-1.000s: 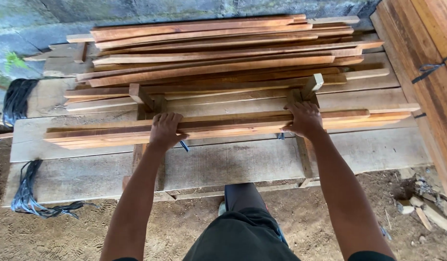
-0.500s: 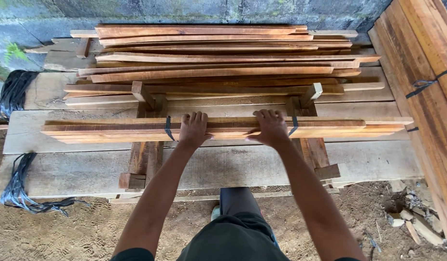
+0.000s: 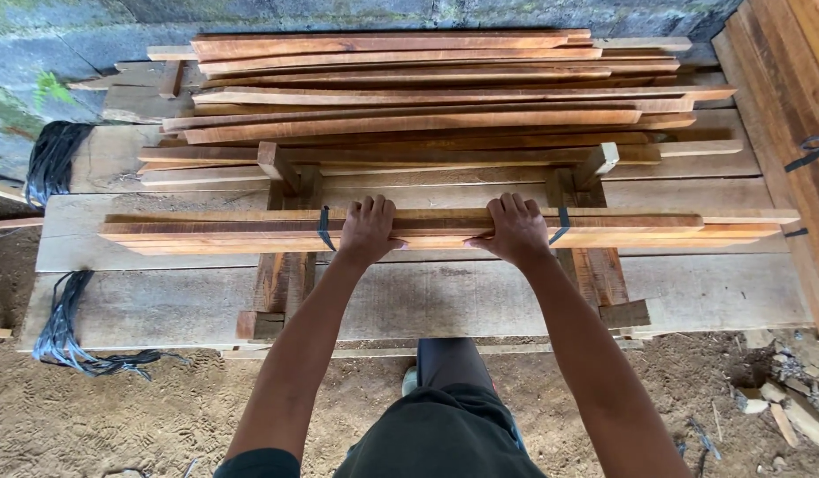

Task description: The recorder is bundling several thin wood strips together using flexible black rubber ties.

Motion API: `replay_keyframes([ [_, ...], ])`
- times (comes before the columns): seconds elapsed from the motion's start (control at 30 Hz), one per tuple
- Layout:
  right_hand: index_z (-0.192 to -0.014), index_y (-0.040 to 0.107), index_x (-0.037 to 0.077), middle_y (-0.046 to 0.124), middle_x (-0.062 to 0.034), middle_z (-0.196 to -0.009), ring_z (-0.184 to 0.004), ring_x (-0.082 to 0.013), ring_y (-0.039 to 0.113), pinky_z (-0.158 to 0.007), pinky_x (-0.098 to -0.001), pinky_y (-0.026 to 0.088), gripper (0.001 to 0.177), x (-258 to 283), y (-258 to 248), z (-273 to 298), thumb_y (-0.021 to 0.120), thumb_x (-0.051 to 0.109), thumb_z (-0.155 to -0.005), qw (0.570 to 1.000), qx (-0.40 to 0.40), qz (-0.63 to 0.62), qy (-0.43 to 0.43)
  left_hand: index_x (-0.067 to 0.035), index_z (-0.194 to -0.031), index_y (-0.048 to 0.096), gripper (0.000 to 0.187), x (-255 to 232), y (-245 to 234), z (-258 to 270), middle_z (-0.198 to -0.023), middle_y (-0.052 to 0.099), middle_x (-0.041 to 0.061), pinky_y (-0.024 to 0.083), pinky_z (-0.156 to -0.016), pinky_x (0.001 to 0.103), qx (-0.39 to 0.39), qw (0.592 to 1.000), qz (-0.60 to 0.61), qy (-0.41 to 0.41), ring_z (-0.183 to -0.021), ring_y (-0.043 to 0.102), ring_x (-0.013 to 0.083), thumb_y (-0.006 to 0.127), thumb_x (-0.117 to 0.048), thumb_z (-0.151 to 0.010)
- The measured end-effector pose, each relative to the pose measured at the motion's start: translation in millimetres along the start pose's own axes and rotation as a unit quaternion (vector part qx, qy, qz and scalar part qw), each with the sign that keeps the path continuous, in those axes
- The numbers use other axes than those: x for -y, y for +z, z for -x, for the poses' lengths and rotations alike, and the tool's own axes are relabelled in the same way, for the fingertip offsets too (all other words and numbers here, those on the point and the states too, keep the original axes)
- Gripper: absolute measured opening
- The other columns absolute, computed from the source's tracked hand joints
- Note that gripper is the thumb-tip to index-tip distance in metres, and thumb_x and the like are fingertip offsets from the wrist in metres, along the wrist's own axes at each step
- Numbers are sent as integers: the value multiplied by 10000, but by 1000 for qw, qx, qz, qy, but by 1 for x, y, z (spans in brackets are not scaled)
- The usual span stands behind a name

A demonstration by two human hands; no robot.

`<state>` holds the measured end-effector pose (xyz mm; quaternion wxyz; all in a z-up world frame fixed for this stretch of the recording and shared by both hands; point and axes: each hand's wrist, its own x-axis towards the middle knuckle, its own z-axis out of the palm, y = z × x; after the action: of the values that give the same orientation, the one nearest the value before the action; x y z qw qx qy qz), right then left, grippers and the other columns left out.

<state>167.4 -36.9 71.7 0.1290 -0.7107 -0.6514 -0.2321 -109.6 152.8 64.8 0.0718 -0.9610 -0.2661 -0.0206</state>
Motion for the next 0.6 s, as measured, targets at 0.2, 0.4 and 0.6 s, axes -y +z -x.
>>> replay_keyframes([
  [0.2, -889, 601, 141, 542, -33, -868, -874, -248, 619, -756, -394, 514, 771, -1, 0, -3, 802, 766, -485, 1000, 1, 9, -25, -102, -1126, 534, 825, 2, 12, 2, -1044, 514, 58, 459, -826, 440, -56, 998, -13, 13, -1020, 573, 274, 851, -669, -617],
  [0.4, -856, 611, 118, 537, -41, -833, -832, -249, 629, -725, -387, 528, 735, -7, 6, -3, 764, 783, -583, 999, -12, -11, -44, -110, -1081, 557, 792, 2, 12, 4, -1014, 539, 50, 484, -797, 437, -98, 995, -10, 21, -985, 597, 273, 870, -640, -582],
  [0.6, -822, 602, 123, 537, -44, -812, -812, -251, 635, -694, -378, 529, 707, -9, 4, -6, 749, 787, -627, 997, -10, -21, -70, -125, -1078, 559, 757, -1, 8, 4, -1017, 545, 47, 490, -799, 433, -90, 996, -5, 15, -985, 604, 265, 878, -617, -601],
])
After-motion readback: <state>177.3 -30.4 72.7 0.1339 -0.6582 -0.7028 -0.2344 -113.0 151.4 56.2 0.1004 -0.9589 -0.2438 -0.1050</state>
